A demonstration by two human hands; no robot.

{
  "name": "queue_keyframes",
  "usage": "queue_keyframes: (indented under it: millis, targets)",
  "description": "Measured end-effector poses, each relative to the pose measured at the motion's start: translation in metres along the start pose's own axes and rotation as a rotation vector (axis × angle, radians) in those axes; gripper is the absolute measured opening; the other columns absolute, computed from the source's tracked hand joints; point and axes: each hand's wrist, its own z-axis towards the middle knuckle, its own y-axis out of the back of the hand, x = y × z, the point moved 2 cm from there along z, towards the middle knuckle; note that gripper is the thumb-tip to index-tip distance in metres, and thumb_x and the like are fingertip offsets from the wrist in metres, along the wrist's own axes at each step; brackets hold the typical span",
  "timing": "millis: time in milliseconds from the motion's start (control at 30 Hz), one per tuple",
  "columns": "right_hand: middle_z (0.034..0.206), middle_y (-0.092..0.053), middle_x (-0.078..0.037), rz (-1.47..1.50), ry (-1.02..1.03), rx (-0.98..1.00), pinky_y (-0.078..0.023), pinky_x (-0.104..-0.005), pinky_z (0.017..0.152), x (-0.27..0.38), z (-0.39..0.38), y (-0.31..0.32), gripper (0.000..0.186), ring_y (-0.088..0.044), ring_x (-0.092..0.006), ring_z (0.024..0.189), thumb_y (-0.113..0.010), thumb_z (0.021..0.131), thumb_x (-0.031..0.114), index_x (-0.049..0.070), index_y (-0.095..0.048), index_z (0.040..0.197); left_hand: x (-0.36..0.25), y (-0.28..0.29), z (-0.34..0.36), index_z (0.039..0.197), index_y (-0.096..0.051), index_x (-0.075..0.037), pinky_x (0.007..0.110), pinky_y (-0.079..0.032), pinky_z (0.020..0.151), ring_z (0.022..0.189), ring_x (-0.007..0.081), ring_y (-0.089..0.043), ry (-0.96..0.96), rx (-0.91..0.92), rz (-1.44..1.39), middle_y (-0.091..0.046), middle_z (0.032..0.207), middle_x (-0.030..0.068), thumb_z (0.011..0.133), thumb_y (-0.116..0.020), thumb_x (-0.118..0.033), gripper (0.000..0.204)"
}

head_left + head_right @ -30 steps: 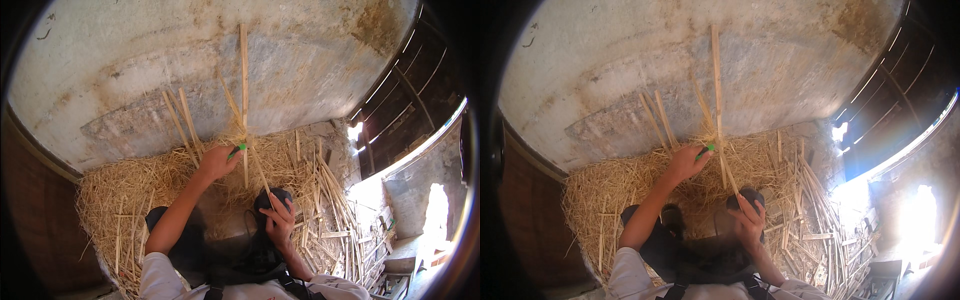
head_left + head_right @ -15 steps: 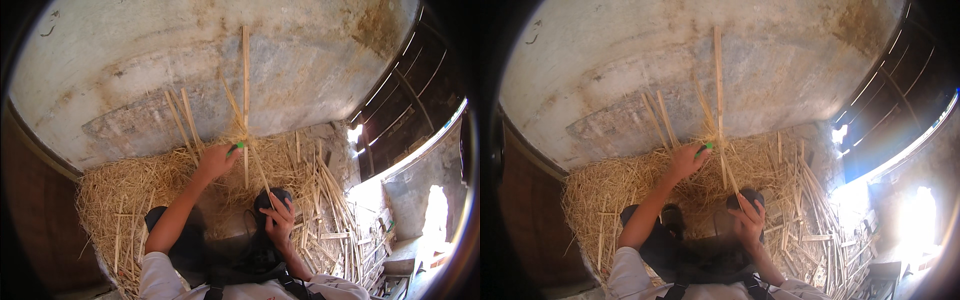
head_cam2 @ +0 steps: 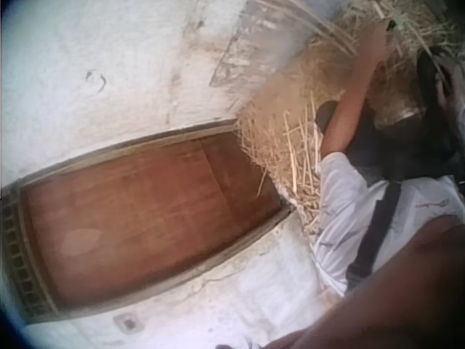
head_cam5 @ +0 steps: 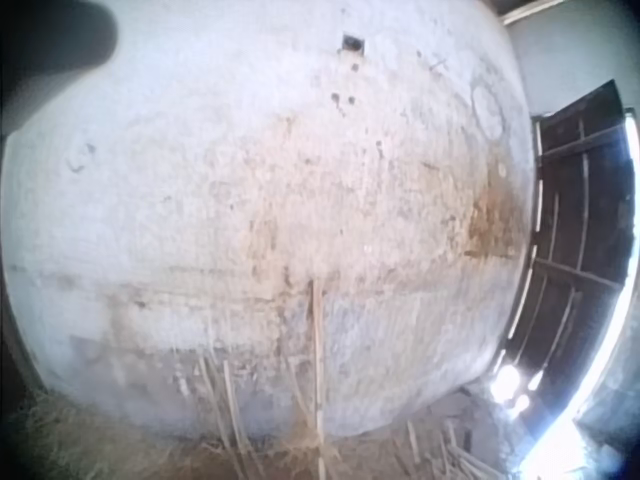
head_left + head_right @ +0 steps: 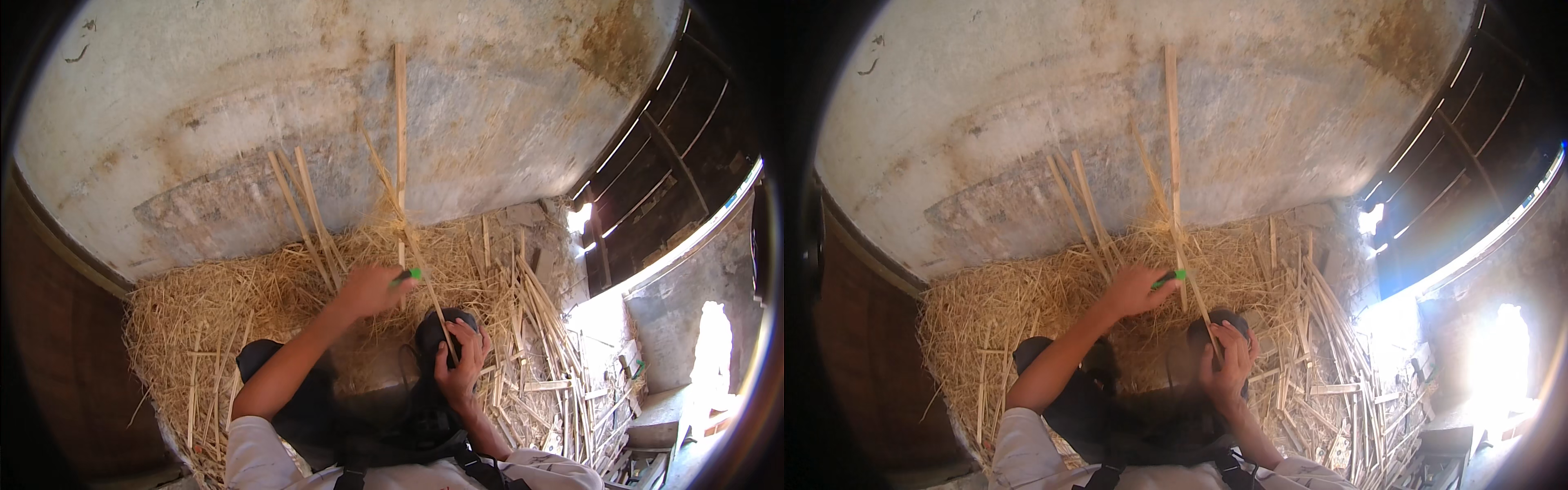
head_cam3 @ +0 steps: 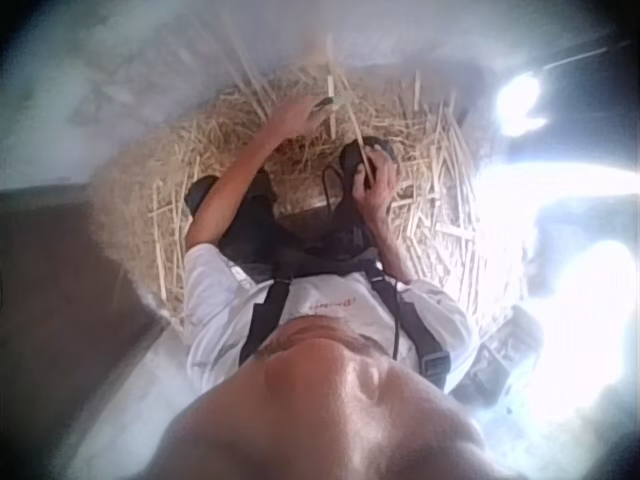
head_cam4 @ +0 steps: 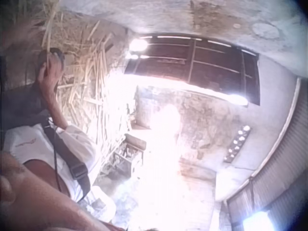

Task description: The person shaves thin layers from a wooden strip using a green-handled tool while seated on a block.

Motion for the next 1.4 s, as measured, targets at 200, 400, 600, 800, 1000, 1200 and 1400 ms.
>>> queue_keyframes:
  millis: [200, 400, 600, 800, 1000, 1200, 1400]
  targets:
    - [0.129, -0.075, -0.012, 0.11, 0.0, 0.096, -0.039, -0.0544, 0.121, -0.005, -0.002, 0.002, 0.037, -0.068, -0.0325, 0.13, -0.07, 0.085, -0.002, 0.006, -0.073, 0.122, 0.04, 0.027, 0.028, 0.106, -0.077, -0.004, 0.048, -0.052, 0.06, 0.057, 0.0304, -0.063, 0.132, -0.214, 0.055, -0.062, 0.063, 0.0115, 0.113, -0.053, -0.052, 0.054]
    - [0.144, -0.071, -0.012, 0.148, -0.051, 0.246, -0.034, -0.0546, 0.126, -0.013, -0.002, 0.02, 0.041, -0.062, -0.0299, 0.142, -0.067, 0.086, -0.006, 0.009, -0.075, 0.124, 0.038, 0.014, 0.03, 0.098, -0.074, -0.003, 0.047, -0.051, 0.061, 0.059, 0.0297, -0.062, 0.181, -0.113, 0.101, -0.058, 0.062, 0.0108, 0.114, -0.051, -0.053, 0.057]
    - [0.149, -0.069, -0.014, 0.196, -0.025, 0.319, -0.031, -0.0553, 0.128, -0.016, 0.001, 0.024, 0.041, -0.061, -0.0313, 0.145, -0.066, 0.086, -0.005, 0.011, -0.077, 0.123, 0.04, 0.015, 0.031, 0.097, -0.074, -0.002, 0.047, -0.051, 0.06, 0.056, 0.0294, -0.06, 0.169, -0.102, 0.106, -0.056, 0.061, 0.0108, 0.114, -0.052, -0.052, 0.057]
    - [0.142, -0.073, -0.015, 0.148, 0.006, 0.181, -0.034, -0.0565, 0.126, -0.018, -0.009, 0.008, 0.037, -0.063, -0.0326, 0.141, -0.065, 0.083, -0.004, 0.008, -0.08, 0.116, 0.026, 0.016, 0.025, 0.098, -0.076, -0.002, 0.048, -0.05, 0.059, 0.054, 0.0333, -0.059, 0.08, -0.072, 0.071, -0.058, 0.059, 0.0142, 0.112, -0.055, -0.051, 0.056]
    - [0.14, -0.075, -0.01, 0.125, -0.005, 0.152, -0.036, -0.0518, 0.125, -0.013, -0.009, 0.006, 0.038, -0.066, -0.028, 0.137, -0.067, 0.085, -0.005, 0.011, -0.079, 0.117, 0.004, 0.002, 0.008, 0.099, -0.076, -0.002, 0.05, -0.051, 0.059, 0.057, 0.0364, -0.063, 0.08, -0.017, 0.039, -0.062, 0.062, 0.0172, 0.11, -0.058, -0.052, 0.053]
    - [0.139, -0.075, -0.01, 0.119, 0.001, 0.148, -0.036, -0.0525, 0.125, -0.012, -0.008, 0.005, 0.04, -0.066, -0.0279, 0.138, -0.066, 0.085, -0.005, 0.008, -0.077, 0.122, 0.043, 0.008, 0.022, 0.096, -0.074, -0.001, 0.049, -0.045, 0.054, 0.049, 0.0329, -0.056, 0.15, -0.182, 0.045, -0.056, 0.057, 0.0159, 0.113, -0.055, -0.05, 0.056]
    - [0.137, -0.075, -0.011, 0.091, -0.042, 0.115, -0.033, -0.0559, 0.127, -0.013, -0.007, 0.004, 0.041, -0.064, -0.0305, 0.141, -0.067, 0.087, -0.001, 0.006, -0.074, 0.127, 0.018, 0.0, 0.012, 0.104, -0.076, 0.0, 0.05, -0.048, 0.056, 0.05, 0.0354, -0.06, 0.03, -0.059, -0.029, -0.058, 0.057, 0.0171, 0.111, -0.057, -0.053, 0.057]
